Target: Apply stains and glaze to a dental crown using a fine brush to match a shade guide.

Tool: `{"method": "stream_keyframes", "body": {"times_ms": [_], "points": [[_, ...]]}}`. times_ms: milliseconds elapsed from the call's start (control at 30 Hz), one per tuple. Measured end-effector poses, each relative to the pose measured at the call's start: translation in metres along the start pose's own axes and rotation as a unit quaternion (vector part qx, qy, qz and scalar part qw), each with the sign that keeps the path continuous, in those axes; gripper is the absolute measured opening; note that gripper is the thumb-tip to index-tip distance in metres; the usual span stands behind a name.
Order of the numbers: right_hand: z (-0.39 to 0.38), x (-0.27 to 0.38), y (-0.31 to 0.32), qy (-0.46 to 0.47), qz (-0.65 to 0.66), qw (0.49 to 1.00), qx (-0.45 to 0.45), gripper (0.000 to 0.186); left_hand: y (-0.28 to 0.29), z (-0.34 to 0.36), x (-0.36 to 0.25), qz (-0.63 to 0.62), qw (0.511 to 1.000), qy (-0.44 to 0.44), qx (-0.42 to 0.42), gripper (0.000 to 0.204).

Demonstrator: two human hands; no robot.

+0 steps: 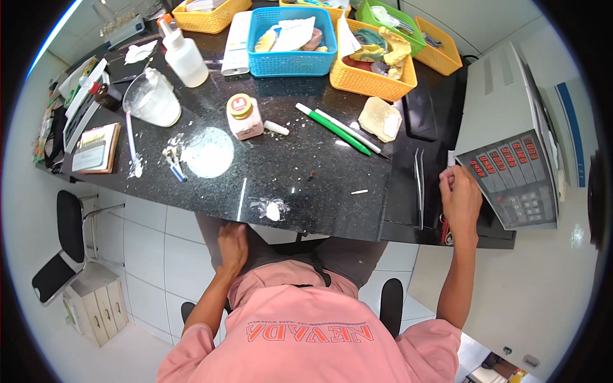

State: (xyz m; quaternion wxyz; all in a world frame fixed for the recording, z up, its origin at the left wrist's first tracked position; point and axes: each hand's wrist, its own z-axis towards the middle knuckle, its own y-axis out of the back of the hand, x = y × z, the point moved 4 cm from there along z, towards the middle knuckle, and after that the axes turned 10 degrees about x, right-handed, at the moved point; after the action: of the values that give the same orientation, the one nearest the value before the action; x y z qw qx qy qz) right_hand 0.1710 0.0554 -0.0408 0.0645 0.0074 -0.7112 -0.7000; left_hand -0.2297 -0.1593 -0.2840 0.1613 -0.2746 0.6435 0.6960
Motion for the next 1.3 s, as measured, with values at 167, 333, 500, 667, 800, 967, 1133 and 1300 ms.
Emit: {"method": "stream_keyframes", "body": {"times_ms": [167,333,500,667,800,967,1133,1300], "points": [[0.003,0.031,0.018,0.035,0.284,0.958,-0.023,0.007,0.003,-0.009,0.049,-0.100,0.982,0.147,-0.063,0.019],[0.026,0.087,0.045,0.198,0.243,0.947,-0.071,0.008,-0.007,-0.008,0.074,-0.031,0.987,0.151,-0.053,0.022],[0.056,0.116,0.032,0.273,0.255,0.927,-0.040,0.009,-0.003,-0.003,0.066,0.042,0.994,0.091,-0.039,0.022],[0.074,0.130,0.028,0.327,0.150,0.933,-0.020,0.009,-0.017,-0.007,0.079,-0.027,0.989,0.144,-0.018,0.029],[0.079,0.133,0.024,0.367,0.094,0.924,-0.048,0.008,-0.027,-0.024,0.092,-0.128,0.986,0.096,-0.048,0.031],[0.080,0.136,0.022,0.378,0.087,0.921,-0.037,0.009,-0.046,-0.045,0.121,-0.125,0.990,0.059,-0.029,0.033],[0.079,0.139,0.023,0.381,0.052,0.922,-0.032,0.009,-0.049,-0.046,0.123,-0.119,0.988,0.096,-0.001,0.034],[0.078,0.143,0.026,0.399,0.020,0.916,-0.035,0.008,-0.054,-0.048,0.130,-0.113,0.988,0.100,-0.018,0.034]]}}
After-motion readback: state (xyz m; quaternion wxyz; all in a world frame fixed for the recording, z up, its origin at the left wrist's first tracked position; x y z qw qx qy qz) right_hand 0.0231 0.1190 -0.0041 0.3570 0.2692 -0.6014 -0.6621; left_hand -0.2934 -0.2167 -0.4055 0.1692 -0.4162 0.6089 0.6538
